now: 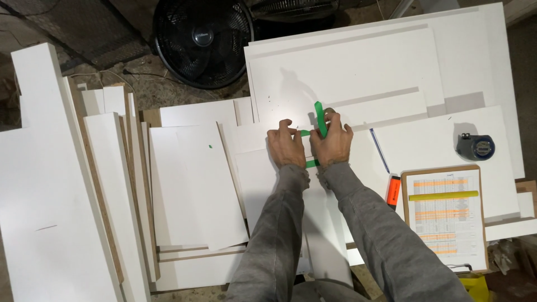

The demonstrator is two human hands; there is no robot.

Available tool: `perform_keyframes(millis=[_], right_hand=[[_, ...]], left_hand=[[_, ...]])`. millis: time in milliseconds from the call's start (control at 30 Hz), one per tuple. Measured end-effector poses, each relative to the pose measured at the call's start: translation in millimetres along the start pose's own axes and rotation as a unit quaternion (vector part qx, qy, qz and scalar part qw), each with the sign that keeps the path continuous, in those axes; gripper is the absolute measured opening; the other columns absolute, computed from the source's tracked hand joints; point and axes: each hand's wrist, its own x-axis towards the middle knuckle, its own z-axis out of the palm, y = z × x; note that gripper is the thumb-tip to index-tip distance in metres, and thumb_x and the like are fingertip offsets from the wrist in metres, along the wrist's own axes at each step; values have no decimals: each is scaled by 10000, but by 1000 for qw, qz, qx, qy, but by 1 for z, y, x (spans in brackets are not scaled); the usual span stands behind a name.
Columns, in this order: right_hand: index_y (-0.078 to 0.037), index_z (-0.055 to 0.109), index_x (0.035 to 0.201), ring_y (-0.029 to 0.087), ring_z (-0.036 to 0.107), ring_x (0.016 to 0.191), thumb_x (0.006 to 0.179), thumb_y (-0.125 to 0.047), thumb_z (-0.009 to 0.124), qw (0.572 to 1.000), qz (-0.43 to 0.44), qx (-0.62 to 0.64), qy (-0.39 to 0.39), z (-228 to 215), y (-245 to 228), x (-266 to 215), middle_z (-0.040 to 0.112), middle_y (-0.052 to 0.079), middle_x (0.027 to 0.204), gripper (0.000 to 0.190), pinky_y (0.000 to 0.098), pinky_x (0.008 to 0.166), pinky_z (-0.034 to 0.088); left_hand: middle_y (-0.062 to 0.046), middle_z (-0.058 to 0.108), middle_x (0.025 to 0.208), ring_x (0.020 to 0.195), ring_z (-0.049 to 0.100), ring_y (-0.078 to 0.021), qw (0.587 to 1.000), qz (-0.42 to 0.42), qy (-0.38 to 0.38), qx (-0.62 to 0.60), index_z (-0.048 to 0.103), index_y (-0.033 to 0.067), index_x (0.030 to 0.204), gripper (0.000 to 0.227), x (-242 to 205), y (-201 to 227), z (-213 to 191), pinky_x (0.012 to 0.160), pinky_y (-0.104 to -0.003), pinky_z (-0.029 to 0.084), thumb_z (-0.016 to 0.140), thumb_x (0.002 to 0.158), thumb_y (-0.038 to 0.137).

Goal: Measuring white wood panels with a tape measure, applying masking tape, and marking them with a pen for assembly.

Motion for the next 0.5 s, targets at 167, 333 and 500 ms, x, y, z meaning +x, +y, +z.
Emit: perform_keyframes(millis=[167, 333, 500], right_hand=[[-64, 490, 1234, 292, 715, 865, 832, -107, 782, 999, 9, -50, -12, -2, 4, 1, 734, 109, 862, 499, 596, 1170, 262], [-45, 498, 1273, 305, 706, 968, 896, -101, 755, 999, -4, -30, 29, 0, 30, 3, 735, 126, 1016, 460, 604, 1175, 274], [4, 515, 1219, 346, 651, 1052, 813, -202, 857, 999, 28, 6, 43, -7, 12, 3, 674, 197, 1156, 569, 580, 1131, 309]], left_hand=[[-100, 683, 962, 999, 557, -274, 1000, -25, -11, 4, 605, 55, 1195, 436, 3, -2, -7, 899, -406, 491, 803, 808, 82], [-153, 651, 1048, 1041, 565, -304, 996, -77, 16, -51, 536, 35, 1294, 590, 11, 4, -18, 899, -442, 500, 839, 797, 135], [-156, 638, 1019, 1024, 575, -307, 986, -134, -47, -85, 439, 25, 1380, 801, 12, 12, -24, 903, -456, 513, 888, 738, 196]])
